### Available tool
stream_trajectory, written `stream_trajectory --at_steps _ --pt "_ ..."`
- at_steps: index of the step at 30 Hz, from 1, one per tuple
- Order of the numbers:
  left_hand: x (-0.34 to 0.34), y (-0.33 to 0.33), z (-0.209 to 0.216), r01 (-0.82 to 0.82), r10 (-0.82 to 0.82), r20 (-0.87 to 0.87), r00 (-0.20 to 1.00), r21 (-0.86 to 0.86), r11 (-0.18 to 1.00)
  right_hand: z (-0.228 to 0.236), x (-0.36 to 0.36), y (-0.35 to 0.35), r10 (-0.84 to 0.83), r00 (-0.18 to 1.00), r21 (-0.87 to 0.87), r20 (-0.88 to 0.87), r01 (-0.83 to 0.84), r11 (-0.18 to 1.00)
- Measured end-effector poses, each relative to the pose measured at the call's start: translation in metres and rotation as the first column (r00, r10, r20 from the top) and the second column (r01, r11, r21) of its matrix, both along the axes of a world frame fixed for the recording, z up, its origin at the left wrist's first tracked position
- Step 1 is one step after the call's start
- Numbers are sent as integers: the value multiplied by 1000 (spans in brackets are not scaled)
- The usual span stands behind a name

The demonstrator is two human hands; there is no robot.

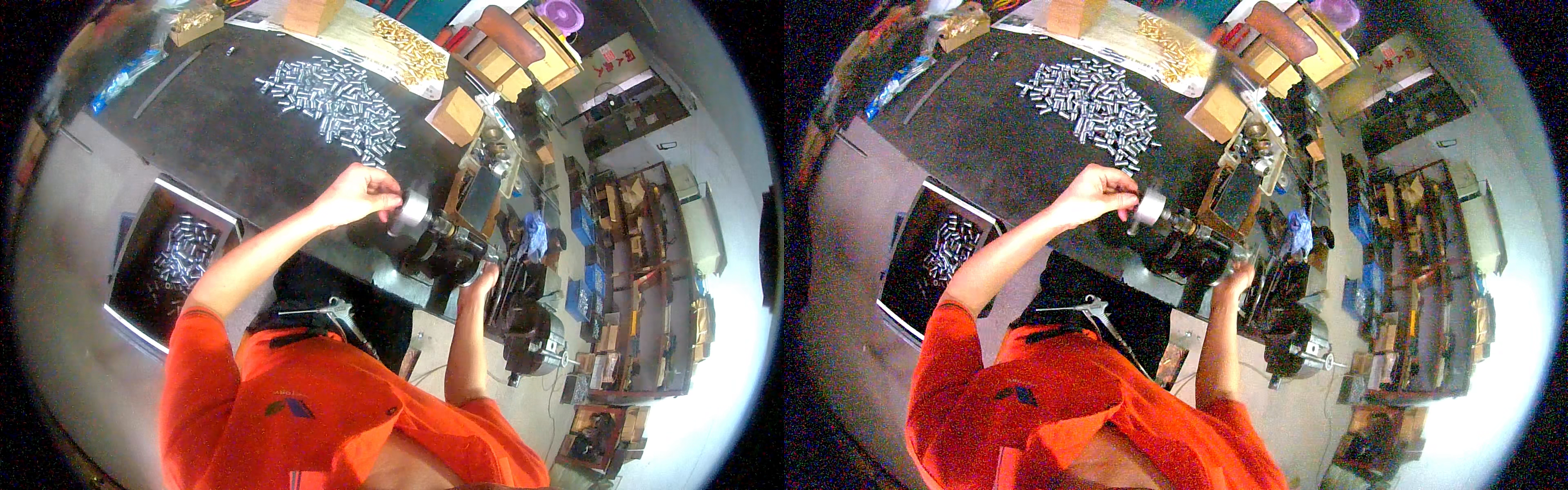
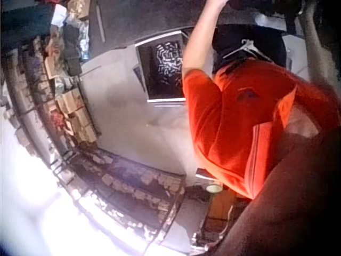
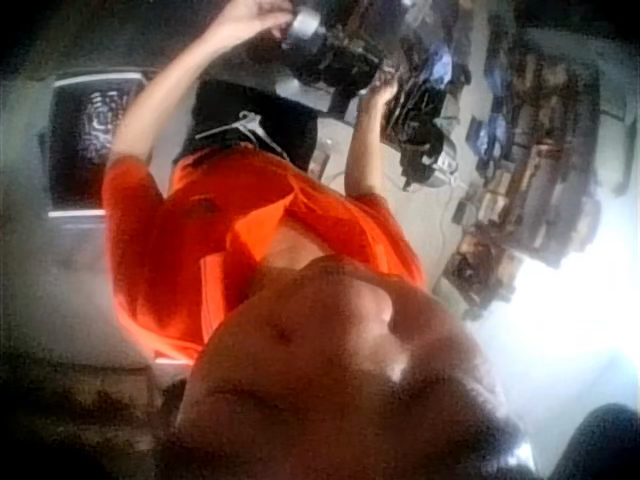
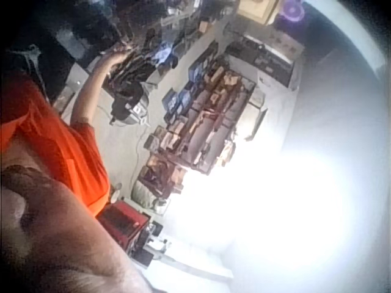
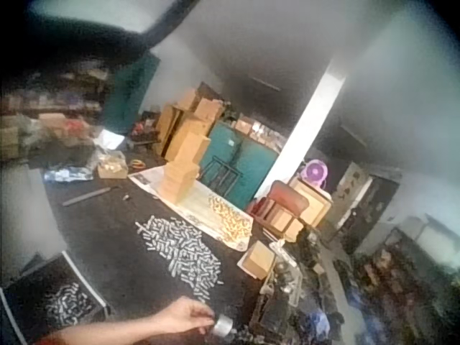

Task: The person repeatedly picks up small metal pins from a table and holds them against a rotating bench grinder, then places the pins into a metal tray. The person continues this cycle throughout the clip.

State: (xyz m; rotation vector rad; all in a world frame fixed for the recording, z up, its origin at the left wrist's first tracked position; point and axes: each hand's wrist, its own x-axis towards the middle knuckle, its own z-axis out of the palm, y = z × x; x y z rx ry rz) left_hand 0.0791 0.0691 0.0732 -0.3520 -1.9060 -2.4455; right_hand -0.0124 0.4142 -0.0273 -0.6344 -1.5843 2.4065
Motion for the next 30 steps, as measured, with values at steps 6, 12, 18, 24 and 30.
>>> stream_trajectory --at_steps 6,12,18,24,30 --pt "0 -1 -1 31 -31 -5 1000 -12 999 59 80 15 191 965 -251 -181 -233 940" --pt "-2 3 -4 21 -22 -24 999 -7 1000 111 44 15 290 872 -180 -394 -383 906" --pt "-1 4 -2 8 -10 -50 999 -30 1000 104 34 5 167 861 -415 -480 -391 821" --pt "3 7 4 -71 74 13 997 -168 983 63 73 16 178 946 -325 -271 -264 908" --pt "7 15 7 -182 169 -71 983 -503 845 -2 6 6 81 997 -95 -8 -81 992"
